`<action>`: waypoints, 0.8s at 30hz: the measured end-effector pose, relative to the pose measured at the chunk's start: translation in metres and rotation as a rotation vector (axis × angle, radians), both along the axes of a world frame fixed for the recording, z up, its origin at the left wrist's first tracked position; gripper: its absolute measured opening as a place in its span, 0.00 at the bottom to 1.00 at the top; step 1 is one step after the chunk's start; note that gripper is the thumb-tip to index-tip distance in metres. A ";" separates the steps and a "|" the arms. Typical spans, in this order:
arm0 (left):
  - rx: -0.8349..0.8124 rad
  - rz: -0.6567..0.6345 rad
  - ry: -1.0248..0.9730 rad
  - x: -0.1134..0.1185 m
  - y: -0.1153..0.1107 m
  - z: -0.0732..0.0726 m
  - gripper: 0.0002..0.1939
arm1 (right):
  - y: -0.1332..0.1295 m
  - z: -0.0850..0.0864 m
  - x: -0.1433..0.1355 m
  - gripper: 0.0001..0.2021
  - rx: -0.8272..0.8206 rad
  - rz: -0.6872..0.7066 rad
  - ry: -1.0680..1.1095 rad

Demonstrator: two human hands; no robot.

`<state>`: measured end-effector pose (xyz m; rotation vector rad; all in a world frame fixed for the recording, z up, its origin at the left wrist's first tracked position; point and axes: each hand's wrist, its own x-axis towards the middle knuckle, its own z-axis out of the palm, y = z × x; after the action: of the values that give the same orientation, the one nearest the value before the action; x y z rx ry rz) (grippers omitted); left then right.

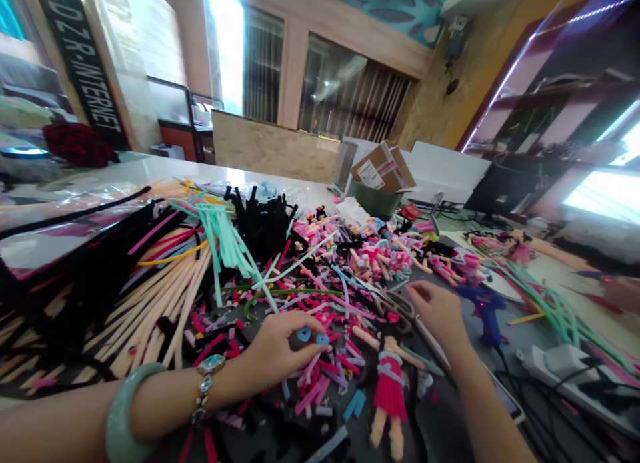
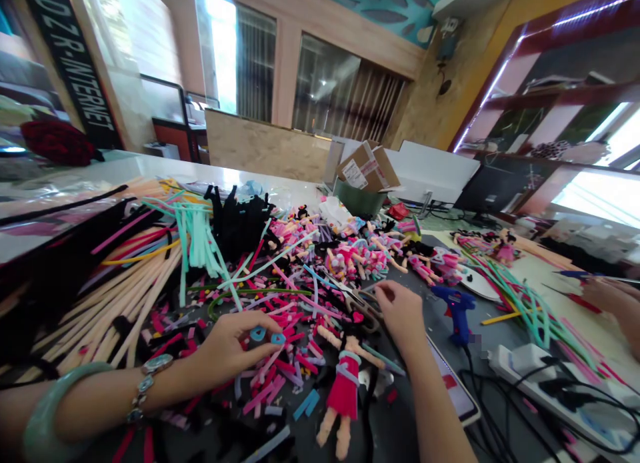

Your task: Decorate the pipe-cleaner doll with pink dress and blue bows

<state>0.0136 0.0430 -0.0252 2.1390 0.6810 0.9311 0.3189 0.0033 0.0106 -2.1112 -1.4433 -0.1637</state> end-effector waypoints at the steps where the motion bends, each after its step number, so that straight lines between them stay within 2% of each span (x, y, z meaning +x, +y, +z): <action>1: 0.010 -0.012 0.011 -0.001 0.000 0.000 0.07 | -0.005 0.005 0.004 0.15 0.010 -0.062 -0.004; 8: 0.073 -0.017 0.031 -0.001 0.002 0.001 0.06 | -0.059 0.045 0.038 0.13 -0.028 -0.536 -0.032; 12: 0.101 0.022 0.050 -0.003 0.006 -0.001 0.05 | -0.076 0.056 0.047 0.10 -0.123 -0.663 -0.014; 14: 0.096 0.064 0.065 -0.005 0.009 -0.001 0.06 | -0.079 0.054 0.046 0.09 -0.193 -0.634 0.020; 18: 0.109 0.150 0.114 -0.012 0.011 0.005 0.08 | -0.089 0.039 0.040 0.10 -0.322 -0.428 0.125; 22: 0.177 0.196 0.093 -0.030 0.009 0.019 0.08 | -0.115 0.022 0.043 0.10 -0.399 -0.296 0.192; 24: 0.185 0.262 0.085 -0.041 0.008 0.027 0.09 | -0.131 0.015 0.049 0.11 -0.427 -0.264 0.234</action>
<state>-0.0269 0.0507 0.0015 2.2994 0.9686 1.0819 0.3681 -0.1275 0.0255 -2.5592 -1.1304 0.3112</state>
